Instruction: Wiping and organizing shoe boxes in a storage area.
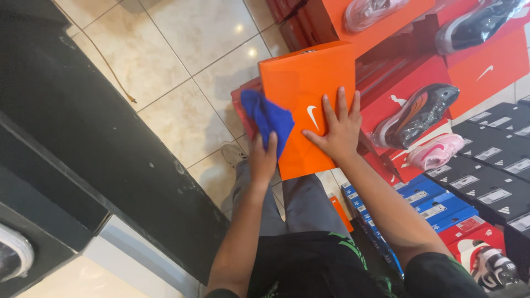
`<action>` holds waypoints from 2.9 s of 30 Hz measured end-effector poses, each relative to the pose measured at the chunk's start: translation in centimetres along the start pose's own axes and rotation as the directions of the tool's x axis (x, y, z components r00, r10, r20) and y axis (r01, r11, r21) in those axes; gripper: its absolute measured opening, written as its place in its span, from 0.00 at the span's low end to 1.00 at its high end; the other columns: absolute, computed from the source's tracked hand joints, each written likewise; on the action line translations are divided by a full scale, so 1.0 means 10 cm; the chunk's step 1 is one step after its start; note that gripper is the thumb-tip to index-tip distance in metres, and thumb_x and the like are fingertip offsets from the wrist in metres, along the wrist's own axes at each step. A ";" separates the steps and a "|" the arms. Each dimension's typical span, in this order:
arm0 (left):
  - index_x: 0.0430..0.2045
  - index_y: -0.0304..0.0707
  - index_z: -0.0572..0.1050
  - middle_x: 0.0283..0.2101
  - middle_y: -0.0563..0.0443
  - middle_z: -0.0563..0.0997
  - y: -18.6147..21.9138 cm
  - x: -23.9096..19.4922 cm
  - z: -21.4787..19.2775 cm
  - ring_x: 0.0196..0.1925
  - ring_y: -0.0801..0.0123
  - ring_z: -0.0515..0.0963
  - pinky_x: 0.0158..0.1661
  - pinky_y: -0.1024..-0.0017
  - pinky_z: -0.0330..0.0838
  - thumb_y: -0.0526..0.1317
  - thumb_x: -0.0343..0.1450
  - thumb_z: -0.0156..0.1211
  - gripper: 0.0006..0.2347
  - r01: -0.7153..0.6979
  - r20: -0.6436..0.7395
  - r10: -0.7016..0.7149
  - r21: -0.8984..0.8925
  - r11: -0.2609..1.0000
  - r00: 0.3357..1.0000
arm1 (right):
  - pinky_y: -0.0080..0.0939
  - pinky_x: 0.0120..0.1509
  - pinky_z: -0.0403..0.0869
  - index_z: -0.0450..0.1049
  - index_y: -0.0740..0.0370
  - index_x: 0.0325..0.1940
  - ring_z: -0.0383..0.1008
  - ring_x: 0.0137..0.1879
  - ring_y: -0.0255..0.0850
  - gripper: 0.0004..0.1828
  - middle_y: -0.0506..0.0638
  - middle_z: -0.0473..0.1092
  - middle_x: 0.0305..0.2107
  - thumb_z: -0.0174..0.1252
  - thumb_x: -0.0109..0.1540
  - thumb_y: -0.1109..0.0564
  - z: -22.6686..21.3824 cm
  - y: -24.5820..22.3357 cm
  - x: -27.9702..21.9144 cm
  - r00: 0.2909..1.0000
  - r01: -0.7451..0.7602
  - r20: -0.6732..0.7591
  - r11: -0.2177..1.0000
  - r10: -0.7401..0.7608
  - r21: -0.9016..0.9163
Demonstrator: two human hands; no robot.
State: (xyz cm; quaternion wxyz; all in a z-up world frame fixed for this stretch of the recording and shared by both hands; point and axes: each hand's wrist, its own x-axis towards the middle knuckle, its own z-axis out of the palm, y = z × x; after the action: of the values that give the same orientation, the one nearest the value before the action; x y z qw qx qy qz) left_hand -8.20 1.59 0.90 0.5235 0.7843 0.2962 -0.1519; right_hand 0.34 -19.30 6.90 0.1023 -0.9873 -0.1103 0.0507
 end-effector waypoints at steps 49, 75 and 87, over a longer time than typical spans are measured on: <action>0.58 0.28 0.72 0.59 0.28 0.74 -0.52 0.29 -0.85 0.65 0.45 0.72 0.67 0.56 0.60 0.56 0.78 0.53 0.26 0.017 -0.413 -0.348 -0.624 0.781 0.841 | 0.61 0.80 0.42 0.68 0.63 0.72 0.39 0.78 0.61 0.35 0.58 0.52 0.73 0.66 0.66 0.44 0.15 0.10 -0.10 0.985 0.089 -0.168 0.938 -0.034 0.335; 0.66 0.37 0.61 0.67 0.40 0.67 -0.69 -1.03 0.53 0.65 0.61 0.68 0.66 0.59 0.63 0.40 0.76 0.59 0.23 -0.247 -0.319 -0.017 -0.765 0.595 0.948 | 0.72 0.79 0.46 0.70 0.65 0.67 0.47 0.77 0.70 0.33 0.66 0.58 0.69 0.56 0.65 0.41 -0.10 0.24 -0.27 0.949 0.312 -0.170 0.733 -0.264 0.604; 0.64 0.47 0.63 0.78 0.37 0.53 2.06 -0.40 0.61 0.83 0.39 0.56 0.78 0.41 0.62 0.52 0.75 0.56 0.24 -0.610 0.000 0.637 -0.285 0.739 0.771 | 0.49 0.74 0.52 0.49 0.65 0.79 0.51 0.72 0.50 0.47 0.62 0.53 0.71 0.49 0.61 0.39 -0.70 0.64 -0.06 0.962 -0.194 0.222 0.168 -0.162 0.966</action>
State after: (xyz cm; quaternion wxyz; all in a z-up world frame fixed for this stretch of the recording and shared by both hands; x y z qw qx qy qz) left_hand 2.00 -10.83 15.66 0.6592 0.7511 0.0084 0.0358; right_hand 1.98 -26.84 12.41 0.6977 -0.6704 -0.0537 0.2467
